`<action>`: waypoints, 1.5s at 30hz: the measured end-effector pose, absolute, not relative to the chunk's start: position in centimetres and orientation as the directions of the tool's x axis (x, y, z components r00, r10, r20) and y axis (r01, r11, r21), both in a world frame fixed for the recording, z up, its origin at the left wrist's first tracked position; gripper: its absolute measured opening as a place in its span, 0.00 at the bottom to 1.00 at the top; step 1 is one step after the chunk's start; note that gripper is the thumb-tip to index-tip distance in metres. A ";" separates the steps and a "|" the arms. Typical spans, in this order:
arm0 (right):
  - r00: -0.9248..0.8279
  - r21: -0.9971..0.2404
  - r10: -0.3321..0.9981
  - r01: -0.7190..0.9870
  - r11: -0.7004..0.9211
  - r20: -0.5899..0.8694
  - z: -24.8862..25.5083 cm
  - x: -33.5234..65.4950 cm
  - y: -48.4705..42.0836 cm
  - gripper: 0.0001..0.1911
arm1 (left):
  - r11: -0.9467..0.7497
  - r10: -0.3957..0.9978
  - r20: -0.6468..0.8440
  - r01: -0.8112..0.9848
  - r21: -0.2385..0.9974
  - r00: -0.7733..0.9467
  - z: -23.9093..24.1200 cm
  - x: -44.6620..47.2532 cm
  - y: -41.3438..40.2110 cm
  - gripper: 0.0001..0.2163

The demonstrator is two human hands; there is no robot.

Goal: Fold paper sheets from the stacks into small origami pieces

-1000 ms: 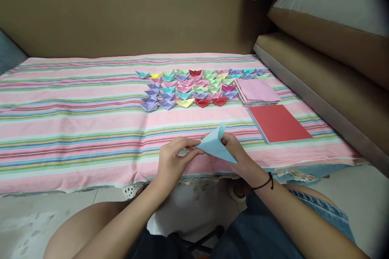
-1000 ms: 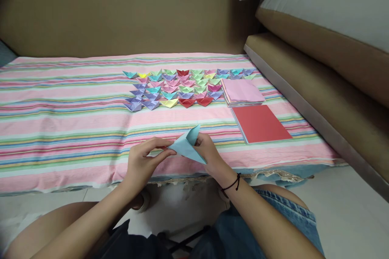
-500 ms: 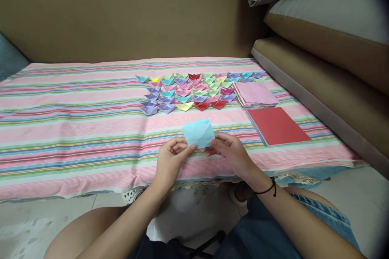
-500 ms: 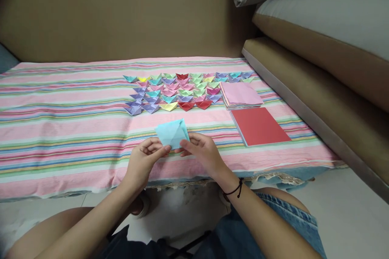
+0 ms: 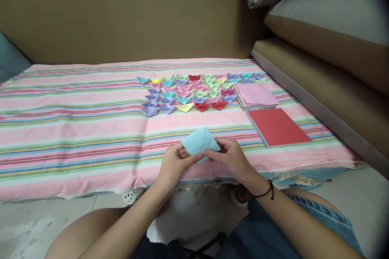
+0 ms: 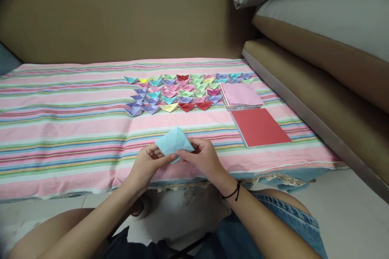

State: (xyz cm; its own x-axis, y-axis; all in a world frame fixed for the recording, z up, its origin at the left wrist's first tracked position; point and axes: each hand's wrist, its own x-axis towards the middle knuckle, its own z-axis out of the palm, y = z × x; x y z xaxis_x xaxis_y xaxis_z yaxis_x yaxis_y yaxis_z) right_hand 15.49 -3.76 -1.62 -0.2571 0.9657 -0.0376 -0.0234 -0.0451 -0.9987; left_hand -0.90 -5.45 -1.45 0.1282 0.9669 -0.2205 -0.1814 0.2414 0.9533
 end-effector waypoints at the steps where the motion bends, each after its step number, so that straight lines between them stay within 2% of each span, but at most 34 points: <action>1: -0.244 -0.998 0.969 -0.031 -0.059 -0.049 -1.6 15.4 -3.8 0.12 | 0.252 0.964 -0.229 -0.187 0.950 0.134 -1.4 -0.8 -5.5 0.14; 6: -0.247 -0.997 0.967 -0.028 -0.069 -0.060 -1.6 15.5 -3.7 0.14 | 0.285 0.953 -0.261 -0.162 0.945 0.154 -1.1 -0.8 -5.6 0.13; 10: -0.259 -0.996 0.963 -0.034 -0.078 -0.066 -1.5 15.8 -3.5 0.14 | 0.259 0.964 -0.247 -0.123 0.958 0.099 -1.0 -1.4 -5.2 0.13; 15: -0.218 -0.985 0.969 -0.098 -0.142 -0.118 -2.2 14.8 -4.1 0.12 | 0.229 0.972 -0.235 -0.184 0.956 -0.014 -1.3 -1.3 -5.5 0.16; 18: -0.259 -0.974 0.952 -0.114 -0.196 -0.162 -2.7 14.3 -4.5 0.13 | 0.243 0.965 -0.259 -0.216 0.946 -0.050 -1.7 -1.0 -5.8 0.17; 26: -0.290 -0.982 0.946 -0.070 -0.175 -0.147 -1.9 15.6 -3.4 0.14 | 0.285 0.957 -0.292 -0.217 0.934 0.003 -0.9 -1.6 -5.2 0.13; 30: -0.236 -0.987 0.967 -0.107 -0.120 -0.092 -1.8 15.6 -3.5 0.10 | 0.336 0.938 -0.316 -0.152 0.930 0.140 -0.5 -1.3 -5.5 0.13; 34: -0.254 -0.989 0.964 -0.097 -0.112 -0.084 -1.9 15.4 -3.7 0.10 | 0.361 0.925 -0.352 -0.044 0.932 0.142 -0.4 -0.9 -5.9 0.11; 41: -0.213 -0.994 0.973 -0.054 -0.100 -0.086 -1.4 16.5 -2.9 0.11 | 0.304 0.950 -0.292 -0.102 0.947 0.111 -0.4 -2.1 -5.0 0.14; 45: -0.277 -0.994 0.957 -0.041 -0.099 -0.084 -1.5 16.7 -2.8 0.12 | 0.293 0.952 -0.274 -0.141 0.946 0.138 -0.3 -2.5 -4.8 0.13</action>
